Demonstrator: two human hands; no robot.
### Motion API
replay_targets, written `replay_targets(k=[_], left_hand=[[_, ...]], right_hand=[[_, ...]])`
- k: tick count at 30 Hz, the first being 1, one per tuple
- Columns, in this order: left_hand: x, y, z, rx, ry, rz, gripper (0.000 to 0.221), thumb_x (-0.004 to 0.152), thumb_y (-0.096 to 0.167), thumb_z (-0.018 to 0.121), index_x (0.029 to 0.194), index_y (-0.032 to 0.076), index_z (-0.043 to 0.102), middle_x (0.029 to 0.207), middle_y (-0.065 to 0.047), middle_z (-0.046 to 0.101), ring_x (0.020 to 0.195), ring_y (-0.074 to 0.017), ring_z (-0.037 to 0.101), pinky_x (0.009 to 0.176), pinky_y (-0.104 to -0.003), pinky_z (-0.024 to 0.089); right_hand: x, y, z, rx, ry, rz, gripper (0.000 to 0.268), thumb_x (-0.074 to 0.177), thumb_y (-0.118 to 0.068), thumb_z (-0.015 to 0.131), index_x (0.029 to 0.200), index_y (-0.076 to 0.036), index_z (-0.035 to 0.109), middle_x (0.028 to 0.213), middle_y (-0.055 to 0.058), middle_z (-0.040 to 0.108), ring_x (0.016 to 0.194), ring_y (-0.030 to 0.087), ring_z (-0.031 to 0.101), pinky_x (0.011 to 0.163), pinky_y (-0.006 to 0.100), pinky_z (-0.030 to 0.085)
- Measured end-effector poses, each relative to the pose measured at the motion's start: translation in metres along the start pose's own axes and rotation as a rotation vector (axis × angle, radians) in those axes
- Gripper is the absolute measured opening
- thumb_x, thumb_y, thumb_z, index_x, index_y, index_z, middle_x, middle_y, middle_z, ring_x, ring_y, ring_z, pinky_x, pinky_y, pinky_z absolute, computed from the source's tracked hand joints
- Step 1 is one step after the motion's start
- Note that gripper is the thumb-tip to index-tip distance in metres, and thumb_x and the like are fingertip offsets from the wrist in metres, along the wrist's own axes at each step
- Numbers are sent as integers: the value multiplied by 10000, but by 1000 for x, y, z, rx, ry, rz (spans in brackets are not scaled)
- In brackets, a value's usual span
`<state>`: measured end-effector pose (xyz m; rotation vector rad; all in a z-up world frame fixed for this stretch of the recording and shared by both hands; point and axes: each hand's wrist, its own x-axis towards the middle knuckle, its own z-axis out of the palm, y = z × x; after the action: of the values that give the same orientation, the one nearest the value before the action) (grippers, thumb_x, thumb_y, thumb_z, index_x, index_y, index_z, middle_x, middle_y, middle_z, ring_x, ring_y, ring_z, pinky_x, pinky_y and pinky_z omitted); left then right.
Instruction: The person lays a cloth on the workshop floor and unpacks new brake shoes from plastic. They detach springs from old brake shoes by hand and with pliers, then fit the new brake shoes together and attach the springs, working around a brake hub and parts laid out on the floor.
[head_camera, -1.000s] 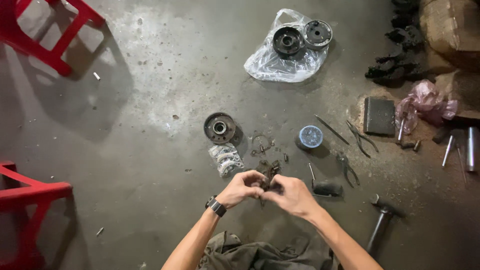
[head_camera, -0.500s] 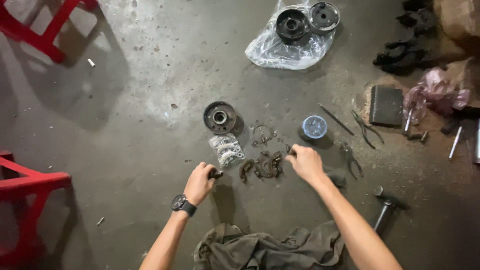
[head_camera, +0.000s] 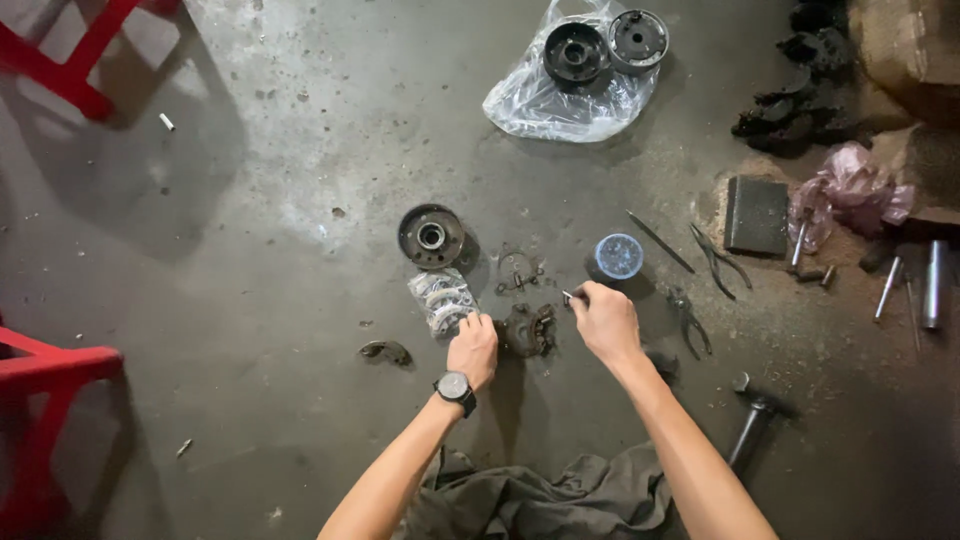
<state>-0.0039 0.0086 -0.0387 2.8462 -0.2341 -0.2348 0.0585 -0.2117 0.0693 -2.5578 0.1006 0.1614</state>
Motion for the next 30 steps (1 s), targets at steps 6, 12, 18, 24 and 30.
replay_targets(k=[6, 12, 18, 24, 30], left_hand=[[2, -28, 5, -777, 51, -155, 358, 904, 125, 743, 1237, 3, 693, 1142, -144, 740, 1005, -234, 737, 869, -288, 573], [4, -29, -59, -1955, -300, -261, 403, 1010, 76, 575, 1407, 12, 570, 1287, -62, 658, 1125, -158, 677, 903, -377, 609], [-1, -26, -54, -1965, -337, -343, 394, 1001, 94, 587, 1390, 34, 581, 1276, -38, 654, 1107, -141, 669, 891, -357, 601], [-4, -32, -44, -1908, -335, -205, 332, 965, 40, 671, 1279, -17, 579, 1192, -84, 698, 983, -160, 688, 849, -373, 628], [-6, -41, -55, -1679, -524, -46, 382, 887, 25, 767, 1257, -16, 680, 1148, -67, 724, 1019, -131, 677, 912, -283, 576]], right_hand=[[-22, -26, -15, 212, -71, -84, 188, 882, -202, 732, 1006, -67, 770, 903, 144, 762, 819, 302, 748, 725, 382, 560], [-33, -60, -8, 310, -84, -372, 136, 877, -138, 734, 979, -48, 744, 900, 116, 729, 811, 292, 726, 719, 368, 557], [-33, -63, -2, 186, -46, -496, 123, 871, -158, 742, 944, -60, 727, 863, 111, 698, 793, 320, 696, 703, 406, 545], [-38, -61, -3, 292, -178, -416, 149, 850, -177, 782, 902, -41, 747, 841, 127, 710, 748, 297, 692, 662, 388, 533], [-61, -68, 1, 522, -527, -211, 341, 723, -259, 921, 751, 11, 714, 637, 148, 674, 617, 143, 567, 560, 355, 480]])
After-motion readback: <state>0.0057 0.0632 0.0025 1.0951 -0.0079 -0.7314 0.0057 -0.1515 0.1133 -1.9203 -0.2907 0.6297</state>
